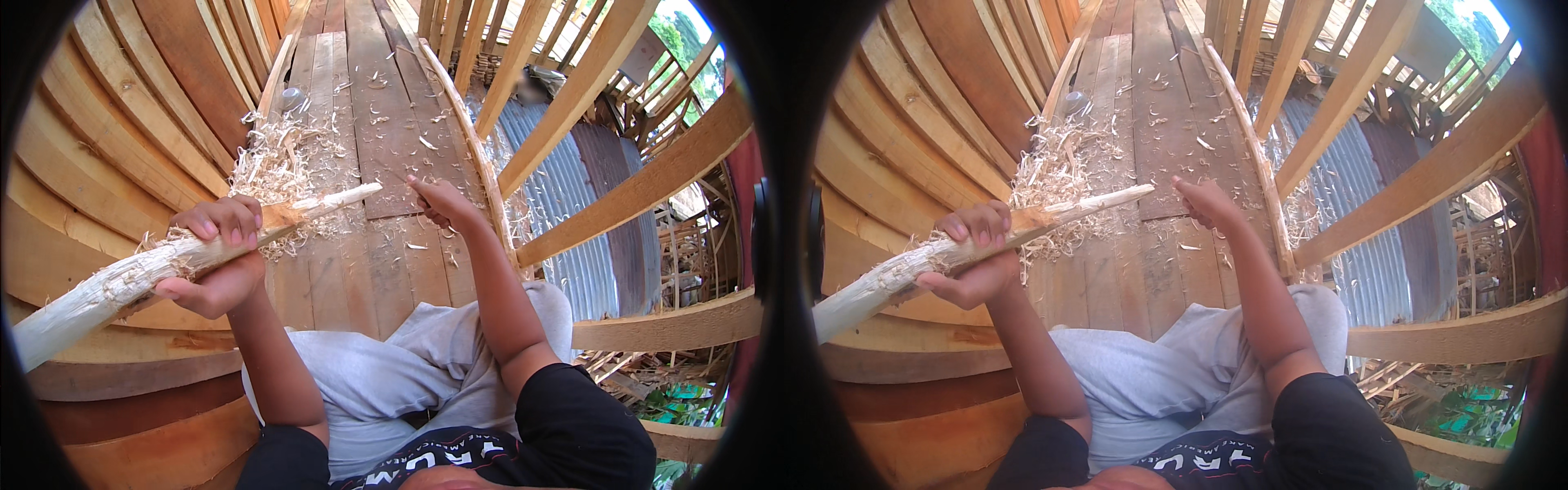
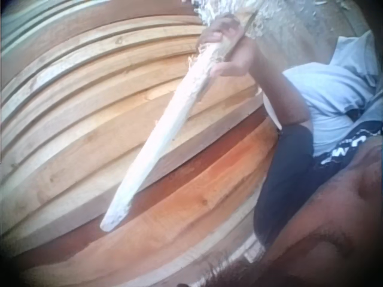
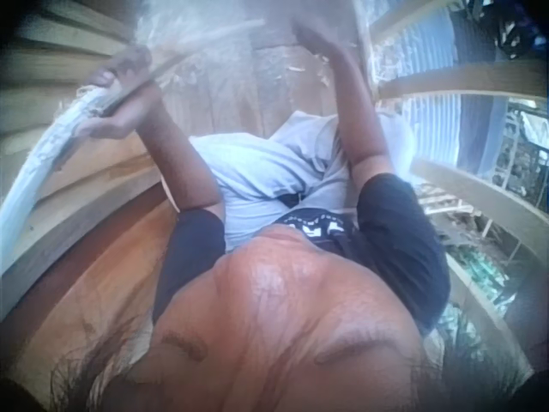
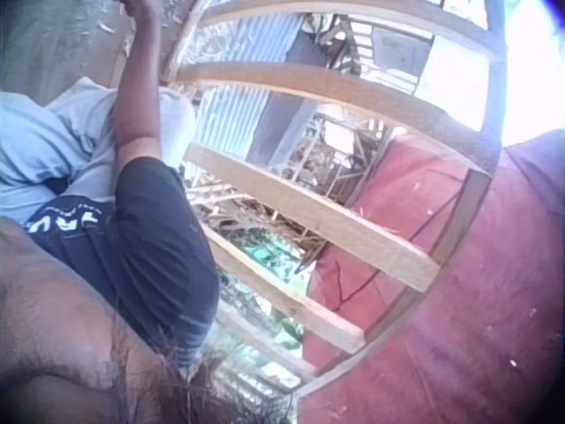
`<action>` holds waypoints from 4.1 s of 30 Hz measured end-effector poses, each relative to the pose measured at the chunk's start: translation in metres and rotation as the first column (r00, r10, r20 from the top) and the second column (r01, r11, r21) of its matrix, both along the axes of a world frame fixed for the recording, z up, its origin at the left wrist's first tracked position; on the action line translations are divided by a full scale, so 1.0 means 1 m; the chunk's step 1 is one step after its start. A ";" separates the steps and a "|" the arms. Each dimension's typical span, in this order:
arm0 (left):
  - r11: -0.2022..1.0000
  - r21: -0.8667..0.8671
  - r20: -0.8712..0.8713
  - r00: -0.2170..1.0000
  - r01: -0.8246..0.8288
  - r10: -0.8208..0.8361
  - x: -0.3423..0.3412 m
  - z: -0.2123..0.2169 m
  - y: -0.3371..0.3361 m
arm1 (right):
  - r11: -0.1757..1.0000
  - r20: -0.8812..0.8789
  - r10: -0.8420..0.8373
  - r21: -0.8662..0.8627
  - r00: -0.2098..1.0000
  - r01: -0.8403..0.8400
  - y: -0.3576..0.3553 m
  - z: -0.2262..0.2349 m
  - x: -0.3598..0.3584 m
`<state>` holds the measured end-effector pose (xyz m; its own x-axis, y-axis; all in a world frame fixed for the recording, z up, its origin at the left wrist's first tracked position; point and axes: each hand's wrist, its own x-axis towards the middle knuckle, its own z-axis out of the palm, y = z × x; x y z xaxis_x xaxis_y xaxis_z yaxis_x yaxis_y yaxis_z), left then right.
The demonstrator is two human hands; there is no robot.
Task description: The person carves a long piece of wood using a knife, removing shavings and shaping the surface. They repeatedly adjust their grip and rotate the wood to work on different sections.
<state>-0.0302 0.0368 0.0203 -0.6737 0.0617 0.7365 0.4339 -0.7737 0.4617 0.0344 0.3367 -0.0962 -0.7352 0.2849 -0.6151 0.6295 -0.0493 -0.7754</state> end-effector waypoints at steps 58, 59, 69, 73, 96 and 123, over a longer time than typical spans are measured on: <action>0.994 -0.105 0.188 0.982 0.039 -0.019 -0.018 0.005 -0.012 | 0.234 -0.149 0.118 0.965 0.982 0.118 0.135 -0.155 -0.139; 0.991 -0.126 0.200 0.980 0.039 -0.013 -0.018 0.005 -0.010 | 0.222 -0.146 0.144 0.969 0.979 0.112 0.141 -0.158 -0.141; 0.990 -0.140 0.240 0.971 0.018 0.017 -0.020 0.003 -0.010 | 0.400 -0.206 0.379 0.916 0.902 0.041 0.031 -0.134 -0.135; 0.991 -0.137 0.237 0.971 0.003 0.030 -0.021 0.002 -0.011 | 0.276 -0.165 0.565 0.961 0.808 0.004 -0.002 -0.143 -0.128; 0.996 -0.023 0.262 0.962 0.084 -0.075 -0.030 -0.011 -0.018 | 0.363 -0.121 0.538 0.926 0.834 -0.100 0.088 -0.158 -0.110; 0.995 -0.053 0.290 0.955 0.089 -0.070 -0.029 -0.009 -0.016 | 0.526 -0.378 0.469 0.846 0.798 0.092 0.047 -0.152 -0.078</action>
